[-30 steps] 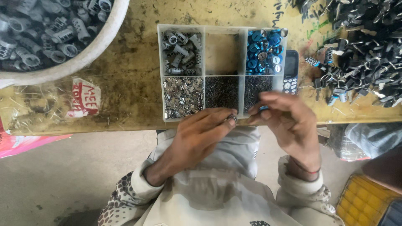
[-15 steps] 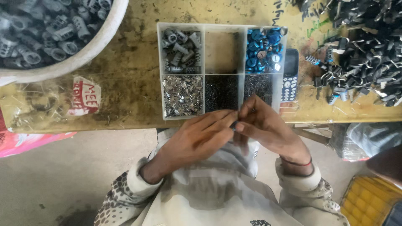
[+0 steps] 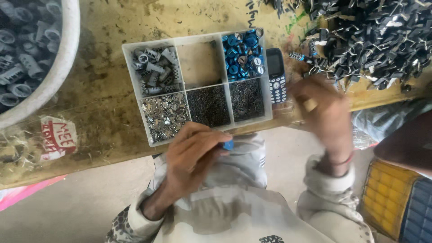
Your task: The person assembles small key components at a workbench, fitting springs and blue plastic caps into metal key heads by hand and placing finished pieces into a compartment tray.
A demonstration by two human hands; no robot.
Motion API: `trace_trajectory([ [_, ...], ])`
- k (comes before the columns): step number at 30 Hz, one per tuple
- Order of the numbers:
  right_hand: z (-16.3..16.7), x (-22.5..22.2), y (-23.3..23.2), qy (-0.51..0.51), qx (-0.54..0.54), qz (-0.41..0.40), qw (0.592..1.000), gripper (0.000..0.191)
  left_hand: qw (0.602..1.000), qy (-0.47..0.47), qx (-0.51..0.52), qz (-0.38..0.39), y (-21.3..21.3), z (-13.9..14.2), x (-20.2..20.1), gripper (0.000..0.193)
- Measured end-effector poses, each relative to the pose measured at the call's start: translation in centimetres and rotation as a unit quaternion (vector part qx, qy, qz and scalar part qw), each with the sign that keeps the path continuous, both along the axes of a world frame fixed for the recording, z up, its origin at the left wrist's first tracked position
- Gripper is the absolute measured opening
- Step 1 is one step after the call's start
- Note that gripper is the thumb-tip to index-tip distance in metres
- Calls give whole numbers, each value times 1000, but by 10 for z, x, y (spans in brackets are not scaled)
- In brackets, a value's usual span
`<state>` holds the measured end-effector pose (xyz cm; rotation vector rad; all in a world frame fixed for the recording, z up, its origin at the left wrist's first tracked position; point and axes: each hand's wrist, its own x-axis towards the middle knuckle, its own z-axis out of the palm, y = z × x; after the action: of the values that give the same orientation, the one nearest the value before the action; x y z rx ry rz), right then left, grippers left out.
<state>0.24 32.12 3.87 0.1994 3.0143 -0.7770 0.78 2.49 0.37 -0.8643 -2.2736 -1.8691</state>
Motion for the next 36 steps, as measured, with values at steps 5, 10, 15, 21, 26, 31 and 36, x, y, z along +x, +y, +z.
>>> trace_trajectory([
  [5,-20,-26,50,100,148,108,978,18,999,-26,-17,-14,-4,12,-6,32],
  [10,-36,-10,78,210,-353,80,908,7,997,-59,5,-49,-6,19,-9,35],
  [15,-24,16,54,222,-516,99,821,11,998,-21,-19,-52,1,19,-8,38],
  [21,26,32,-28,107,-122,263,951,28,997,19,-19,-72,8,19,-4,43],
  [26,36,23,-49,87,-10,360,929,43,993,50,-58,-88,-5,18,0,46],
  [31,21,29,-64,80,14,365,928,55,993,-14,-49,-105,4,19,3,39],
  [36,25,35,-32,138,-221,122,958,28,993,-101,38,-51,14,17,5,55],
])
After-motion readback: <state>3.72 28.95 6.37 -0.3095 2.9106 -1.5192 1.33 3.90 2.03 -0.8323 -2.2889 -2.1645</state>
